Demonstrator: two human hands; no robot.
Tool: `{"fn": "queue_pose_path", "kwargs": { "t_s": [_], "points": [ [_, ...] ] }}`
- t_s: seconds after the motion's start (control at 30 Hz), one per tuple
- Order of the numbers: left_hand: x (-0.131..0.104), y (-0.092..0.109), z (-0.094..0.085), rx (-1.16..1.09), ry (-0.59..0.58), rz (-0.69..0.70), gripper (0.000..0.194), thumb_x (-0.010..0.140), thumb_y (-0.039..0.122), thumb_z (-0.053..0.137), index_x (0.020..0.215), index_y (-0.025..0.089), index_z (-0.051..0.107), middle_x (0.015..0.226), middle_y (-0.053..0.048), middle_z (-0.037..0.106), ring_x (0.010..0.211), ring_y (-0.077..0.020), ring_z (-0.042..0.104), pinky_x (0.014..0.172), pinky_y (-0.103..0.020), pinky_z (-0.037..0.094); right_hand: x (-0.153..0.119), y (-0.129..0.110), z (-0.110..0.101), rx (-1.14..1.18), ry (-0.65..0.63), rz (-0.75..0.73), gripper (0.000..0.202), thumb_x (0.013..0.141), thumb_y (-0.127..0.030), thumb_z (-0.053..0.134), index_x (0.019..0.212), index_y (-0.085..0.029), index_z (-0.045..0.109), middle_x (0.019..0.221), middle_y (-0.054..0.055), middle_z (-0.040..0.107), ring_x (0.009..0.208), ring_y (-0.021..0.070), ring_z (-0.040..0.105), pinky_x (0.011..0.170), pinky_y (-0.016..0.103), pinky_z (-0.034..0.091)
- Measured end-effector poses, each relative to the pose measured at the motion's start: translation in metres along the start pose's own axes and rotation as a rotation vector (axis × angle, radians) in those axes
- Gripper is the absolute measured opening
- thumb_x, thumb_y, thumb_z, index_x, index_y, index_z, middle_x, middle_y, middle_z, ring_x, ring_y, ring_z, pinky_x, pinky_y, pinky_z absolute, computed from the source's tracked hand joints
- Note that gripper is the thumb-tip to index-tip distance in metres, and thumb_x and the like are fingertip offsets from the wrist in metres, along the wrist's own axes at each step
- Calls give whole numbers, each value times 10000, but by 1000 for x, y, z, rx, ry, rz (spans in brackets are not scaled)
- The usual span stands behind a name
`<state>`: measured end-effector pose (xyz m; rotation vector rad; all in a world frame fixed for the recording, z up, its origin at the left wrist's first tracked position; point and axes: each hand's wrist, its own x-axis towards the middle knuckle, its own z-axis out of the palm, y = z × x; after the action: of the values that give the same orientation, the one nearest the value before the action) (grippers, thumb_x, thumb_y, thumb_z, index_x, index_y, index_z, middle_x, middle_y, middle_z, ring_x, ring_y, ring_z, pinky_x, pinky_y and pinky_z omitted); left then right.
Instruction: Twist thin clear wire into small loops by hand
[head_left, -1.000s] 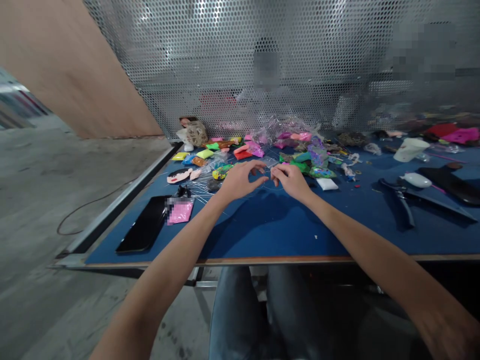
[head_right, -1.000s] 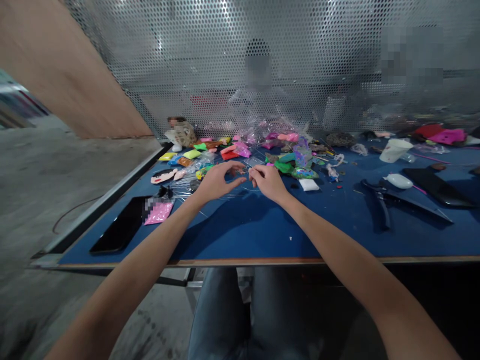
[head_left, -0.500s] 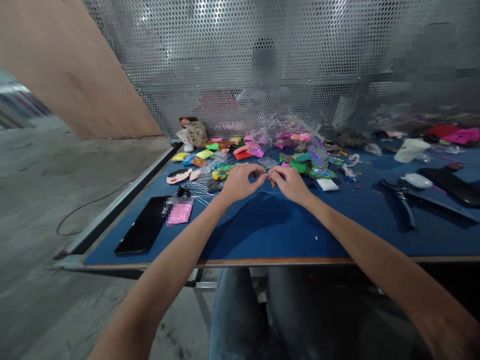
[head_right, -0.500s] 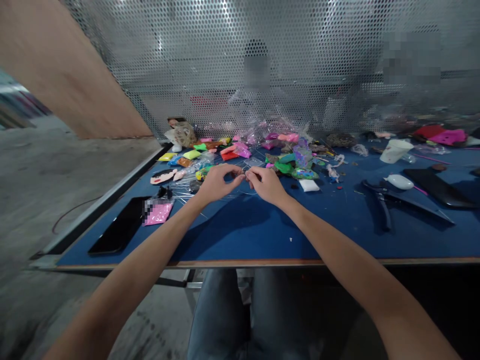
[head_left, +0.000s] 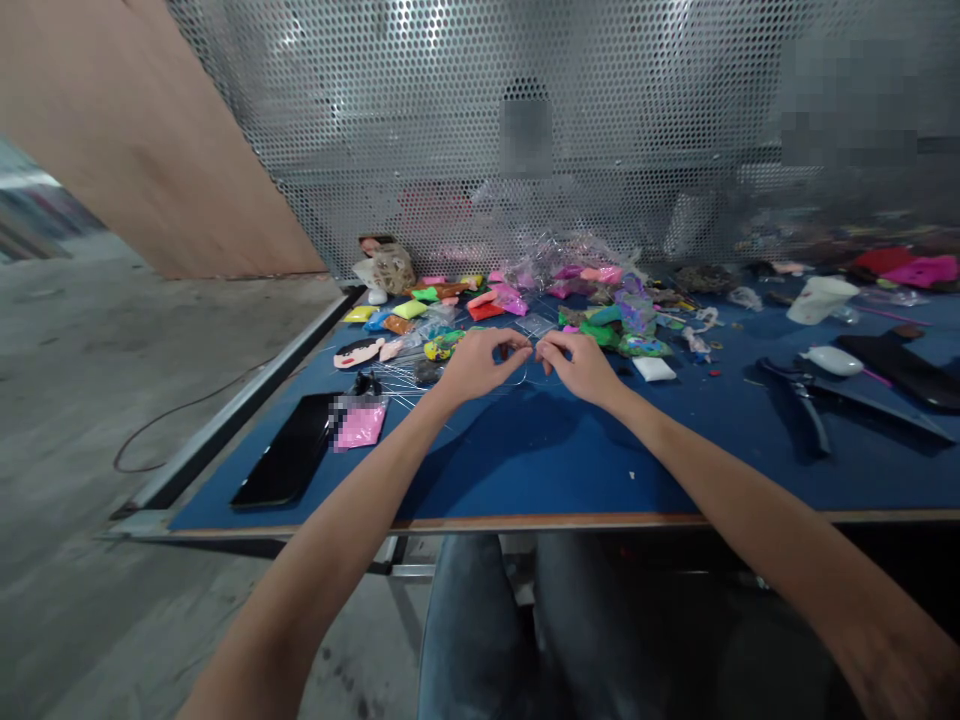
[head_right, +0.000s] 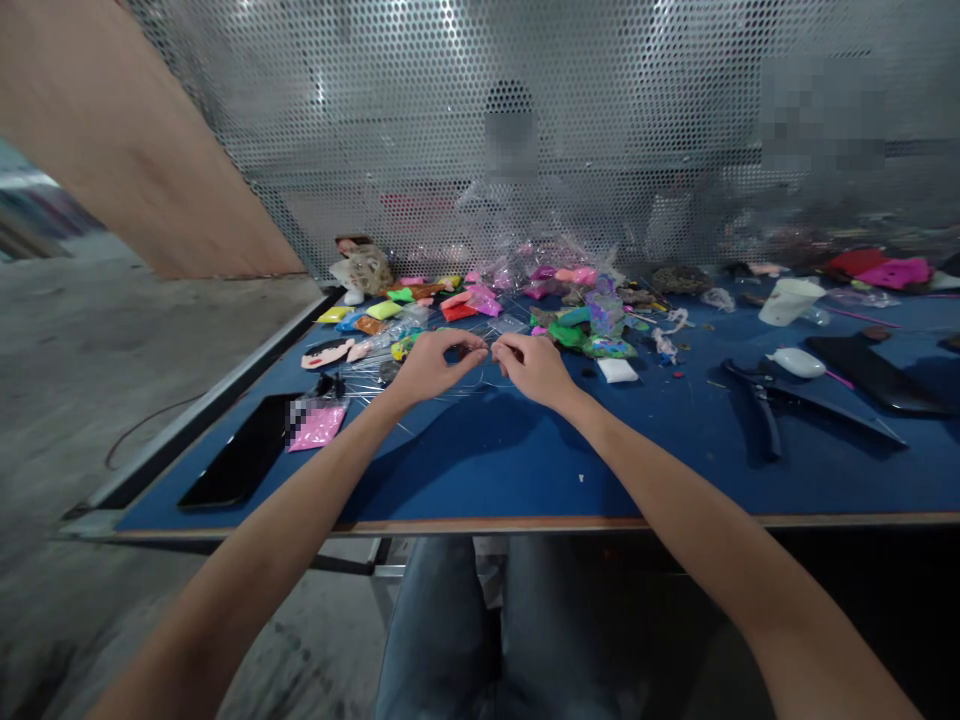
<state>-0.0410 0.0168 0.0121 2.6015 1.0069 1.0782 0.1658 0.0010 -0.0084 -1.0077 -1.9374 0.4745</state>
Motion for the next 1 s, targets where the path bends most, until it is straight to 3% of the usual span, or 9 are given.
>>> {"fn": "queue_pose_path", "kwargs": {
  "t_s": [0.2, 0.47, 0.83, 1.0],
  "points": [
    [1, 0, -1, 82, 180, 73, 191, 953, 361, 625, 1060, 224, 707, 1111, -51, 725, 1074, -198, 649, 998, -390, 481, 3, 3, 2, 49, 61, 96, 334, 981, -342, 482, 762, -187, 679, 593, -3, 654, 532, 141, 541, 611, 277, 401],
    [1, -5, 4, 75, 99, 86, 165, 933, 384, 668, 971, 226, 697, 1153, -43, 711, 1119, -215, 620, 1026, -422, 433, 2, 2, 3, 47, 47, 46, 371, 972, -336, 498, 645, -194, 599, 598, 2, 646, 567, 141, 550, 645, 286, 414],
    [1, -5, -5, 145, -39, 91, 207, 978, 399, 587, 994, 228, 703, 1005, -30, 750, 976, -215, 636, 951, -390, 408, 1, 1, 1, 63, 10, 17, 242, 954, -390, 545, 974, -201, 695, 650, 8, 677, 611, 178, 632, 661, 307, 492],
    [2, -5, -9, 176, -21, 135, 201, 988, 393, 573, 1004, 242, 706, 1103, -45, 721, 1087, -228, 616, 991, -402, 400, 3, 2, 1, 71, 16, -11, 243, 956, -363, 545, 943, -198, 724, 692, 16, 712, 649, 173, 655, 685, 296, 498]
  ]
}}
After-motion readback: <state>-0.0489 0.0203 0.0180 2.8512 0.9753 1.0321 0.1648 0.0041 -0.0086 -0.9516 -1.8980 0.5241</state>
